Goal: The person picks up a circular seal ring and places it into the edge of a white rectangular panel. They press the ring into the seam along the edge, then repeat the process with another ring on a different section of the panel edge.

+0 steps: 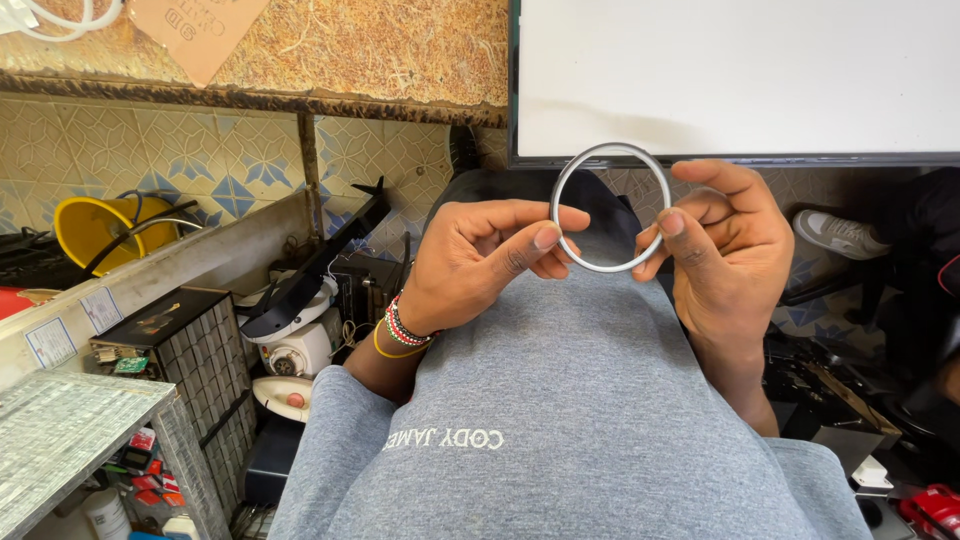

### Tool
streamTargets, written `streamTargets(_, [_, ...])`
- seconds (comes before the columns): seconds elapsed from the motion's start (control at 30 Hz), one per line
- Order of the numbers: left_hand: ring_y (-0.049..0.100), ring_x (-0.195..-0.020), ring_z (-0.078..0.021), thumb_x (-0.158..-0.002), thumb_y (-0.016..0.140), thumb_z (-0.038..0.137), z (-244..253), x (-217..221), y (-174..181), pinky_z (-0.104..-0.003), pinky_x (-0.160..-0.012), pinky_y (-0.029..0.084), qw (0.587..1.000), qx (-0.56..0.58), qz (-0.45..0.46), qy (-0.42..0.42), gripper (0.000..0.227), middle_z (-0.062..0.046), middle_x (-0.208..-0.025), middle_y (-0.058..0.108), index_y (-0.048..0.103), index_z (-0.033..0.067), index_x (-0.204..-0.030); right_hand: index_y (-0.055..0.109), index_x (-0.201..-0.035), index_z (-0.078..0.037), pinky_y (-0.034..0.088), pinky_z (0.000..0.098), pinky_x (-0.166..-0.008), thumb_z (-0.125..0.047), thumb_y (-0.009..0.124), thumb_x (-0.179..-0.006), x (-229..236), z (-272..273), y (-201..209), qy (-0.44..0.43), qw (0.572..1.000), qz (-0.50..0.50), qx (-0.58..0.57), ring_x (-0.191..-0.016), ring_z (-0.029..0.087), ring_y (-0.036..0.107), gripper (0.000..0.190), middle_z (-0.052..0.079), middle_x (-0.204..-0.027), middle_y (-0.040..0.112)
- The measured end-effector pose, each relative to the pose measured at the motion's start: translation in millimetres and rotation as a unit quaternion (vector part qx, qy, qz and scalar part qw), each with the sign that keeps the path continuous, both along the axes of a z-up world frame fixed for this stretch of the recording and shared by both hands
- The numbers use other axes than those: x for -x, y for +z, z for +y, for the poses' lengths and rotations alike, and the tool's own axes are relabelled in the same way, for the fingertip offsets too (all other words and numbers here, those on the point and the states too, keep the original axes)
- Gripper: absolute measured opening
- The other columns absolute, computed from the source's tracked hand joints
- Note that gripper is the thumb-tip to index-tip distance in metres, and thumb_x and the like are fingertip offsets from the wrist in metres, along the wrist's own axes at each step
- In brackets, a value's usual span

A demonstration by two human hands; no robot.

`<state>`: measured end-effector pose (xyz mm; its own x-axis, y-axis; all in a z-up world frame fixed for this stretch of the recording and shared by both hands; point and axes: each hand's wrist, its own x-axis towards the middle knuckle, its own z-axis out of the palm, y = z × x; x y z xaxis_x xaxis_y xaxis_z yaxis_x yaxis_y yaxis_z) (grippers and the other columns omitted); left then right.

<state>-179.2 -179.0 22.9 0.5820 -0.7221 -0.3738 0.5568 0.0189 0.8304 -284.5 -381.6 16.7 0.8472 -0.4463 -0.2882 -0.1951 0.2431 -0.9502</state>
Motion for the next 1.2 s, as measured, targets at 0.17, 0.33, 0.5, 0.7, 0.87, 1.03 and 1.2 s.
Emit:
streamTargets(0.17, [0.076,-0.080,-0.0138,-0.102,0.060,0.027,0.8,1.5,-4.4,-0.023,-0.077,0.065,0.999,-0.026,-0.028,0.017,0.032,-0.008,-0.098,0.077,0.072,0.0023,-0.119,0.051,-0.134,0.002,0.060,0.0309,-0.068,-0.032,0.065,-0.101,6.5,-0.1,1.3,0.025,0.999,-0.024,-0.022,-0.064,0.026,0.070,0.050,0.022,-0.090,0.070])
streamTargets(0.33, [0.077,-0.080,-0.0152,-0.102,0.061,0.026,2.0,3.2,-6.5,-0.022,-0.076,0.066,0.998,-0.049,-0.037,0.031,0.031,-0.009,-0.098,0.077,0.072,0.0027,-0.118,0.054,-0.126,0.008,0.066,0.0347,-0.078,-0.029,0.063,-0.098,7.7,4.1,10.9,0.097,0.995,-0.031,0.013,-0.081,0.033,0.077,0.047,0.029,-0.104,0.071])
streamTargets(0.5, [0.077,-0.080,-0.0136,-0.101,0.062,0.024,2.6,5.5,-8.0,-0.021,-0.075,0.064,0.996,-0.066,-0.054,0.039,0.029,-0.008,-0.094,0.077,0.073,0.0030,-0.118,0.059,-0.114,0.007,0.066,0.0319,-0.088,-0.007,0.066,-0.096,5.4,8.6,19.2,0.128,0.990,-0.023,0.054,-0.094,0.028,0.078,0.023,0.024,-0.106,0.074])
streamTargets(0.7, [0.078,-0.096,-0.0126,-0.092,0.072,0.030,9.4,1.5,-7.0,-0.025,-0.092,0.065,0.957,-0.161,-0.234,-0.054,0.049,-0.009,-0.118,0.075,0.063,0.0060,-0.134,0.072,-0.105,0.008,0.055,0.0321,-0.077,-0.024,0.053,-0.104,1.7,-4.0,24.9,0.165,0.949,-0.048,0.265,-0.085,0.026,0.068,0.037,0.013,-0.086,0.072])
streamTargets(0.87, [0.072,-0.086,-0.0088,-0.094,0.072,0.027,9.2,-4.7,8.1,-0.022,-0.081,0.057,0.964,-0.106,-0.231,-0.083,0.032,-0.005,-0.106,0.077,0.070,0.0114,-0.121,0.074,-0.108,0.002,0.044,0.0290,-0.070,-0.024,0.053,-0.107,0.2,-6.8,18.6,0.200,0.929,-0.013,0.312,-0.075,0.019,0.058,0.033,0.010,-0.085,0.069])
streamTargets(1.03, [0.067,-0.072,-0.0003,-0.086,0.080,0.023,-0.2,6.6,6.3,-0.014,-0.066,0.055,0.989,-0.091,-0.077,-0.087,0.020,-0.001,-0.086,0.079,0.077,0.0087,-0.101,0.067,-0.123,0.005,0.056,0.0401,-0.092,-0.028,0.063,-0.105,-0.8,-1.7,12.6,0.137,0.889,-0.064,0.433,-0.090,0.026,0.069,0.037,0.022,-0.113,0.067])
streamTargets(1.2, [0.077,-0.070,-0.0160,-0.082,0.082,0.014,-4.3,16.0,-9.7,-0.022,-0.064,0.066,0.992,-0.039,0.114,-0.044,0.019,-0.012,-0.078,0.076,0.067,0.0036,-0.086,0.077,-0.100,-0.007,0.050,0.0439,-0.096,-0.057,0.082,-0.078,6.4,-12.5,20.4,0.286,0.801,-0.207,0.484,-0.103,0.030,0.061,0.054,0.008,-0.103,0.071])
